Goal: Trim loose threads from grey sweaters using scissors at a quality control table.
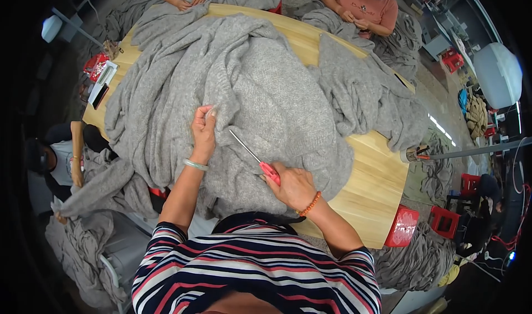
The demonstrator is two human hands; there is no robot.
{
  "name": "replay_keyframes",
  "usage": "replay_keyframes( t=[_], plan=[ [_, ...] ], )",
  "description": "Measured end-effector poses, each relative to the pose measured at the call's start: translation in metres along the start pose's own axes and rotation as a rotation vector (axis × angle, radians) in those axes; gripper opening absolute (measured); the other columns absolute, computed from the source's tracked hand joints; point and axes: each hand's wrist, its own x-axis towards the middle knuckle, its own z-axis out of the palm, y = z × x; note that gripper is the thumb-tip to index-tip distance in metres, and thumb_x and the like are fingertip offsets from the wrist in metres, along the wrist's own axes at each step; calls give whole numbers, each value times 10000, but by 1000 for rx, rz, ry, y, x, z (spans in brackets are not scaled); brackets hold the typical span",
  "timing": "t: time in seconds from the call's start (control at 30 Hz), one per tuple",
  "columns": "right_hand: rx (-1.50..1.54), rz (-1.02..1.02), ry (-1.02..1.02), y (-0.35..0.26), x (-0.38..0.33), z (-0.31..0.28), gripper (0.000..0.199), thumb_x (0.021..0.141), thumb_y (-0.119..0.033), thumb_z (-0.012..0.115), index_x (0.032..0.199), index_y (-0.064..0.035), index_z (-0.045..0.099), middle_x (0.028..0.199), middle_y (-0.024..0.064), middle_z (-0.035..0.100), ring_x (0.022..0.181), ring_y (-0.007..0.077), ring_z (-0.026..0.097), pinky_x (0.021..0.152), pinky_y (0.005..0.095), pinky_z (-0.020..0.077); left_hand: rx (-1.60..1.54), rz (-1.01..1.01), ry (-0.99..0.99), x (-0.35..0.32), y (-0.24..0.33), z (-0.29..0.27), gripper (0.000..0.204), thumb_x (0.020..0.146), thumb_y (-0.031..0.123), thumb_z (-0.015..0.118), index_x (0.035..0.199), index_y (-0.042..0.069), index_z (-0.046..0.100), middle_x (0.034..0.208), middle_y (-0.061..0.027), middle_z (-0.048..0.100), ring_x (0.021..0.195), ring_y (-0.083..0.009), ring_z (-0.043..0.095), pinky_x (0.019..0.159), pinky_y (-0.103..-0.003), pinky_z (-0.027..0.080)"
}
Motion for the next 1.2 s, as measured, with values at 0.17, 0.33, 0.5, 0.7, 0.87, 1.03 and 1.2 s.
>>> replay_keyframes(
  t=[0.17,0.33,0.5,0.7,0.87,1.03,1.2],
  plan=[
    [-62,19,-107,0,-5,-9,322,899,-369,619,1058,-90,631,772,175,668,718,383,649,658,466,498,-110,-228,-54,-4,12,-5,161,960,55,558,1120,46,569,906,28,608,791,-38,532,697,-205,450],
    [31,13,52,11,-3,-2,313,892,-359,629,1044,-85,619,787,176,672,737,372,657,662,464,509,195,-92,-253,1,18,-15,281,930,86,624,1195,37,545,950,-3,621,796,-64,572,672,-238,490],
    [54,-36,105,11,-2,0,320,893,-354,622,1060,-81,610,838,171,682,772,353,667,659,453,523,950,504,-2,30,80,45,489,793,86,727,1238,10,538,1091,-157,595,924,-265,607,711,-356,501],
    [-48,35,-13,5,-5,-2,343,906,-391,600,1013,-66,629,723,177,665,681,377,660,637,459,520,659,177,-195,38,5,12,360,809,77,731,1135,-21,615,907,-95,680,766,-199,630,693,-317,505],
    [38,65,47,9,-15,-13,341,890,-393,629,1027,-80,645,700,183,645,656,387,642,617,479,496,-4,-249,-93,38,11,19,173,878,54,676,1038,-7,649,905,-23,676,777,-88,588,715,-238,476],
    [38,44,51,3,-12,-15,336,904,-394,601,1030,-84,633,722,174,664,682,380,654,634,475,505,-129,-245,-21,28,22,21,105,911,59,653,1006,14,651,930,-7,672,805,-52,576,719,-216,467],
    [31,66,34,7,-16,-21,344,901,-395,602,1046,-84,631,725,185,661,691,395,651,636,475,507,-312,-222,2,16,35,30,95,916,63,648,1000,20,649,924,-8,675,802,-50,580,718,-226,480]
  ],
)
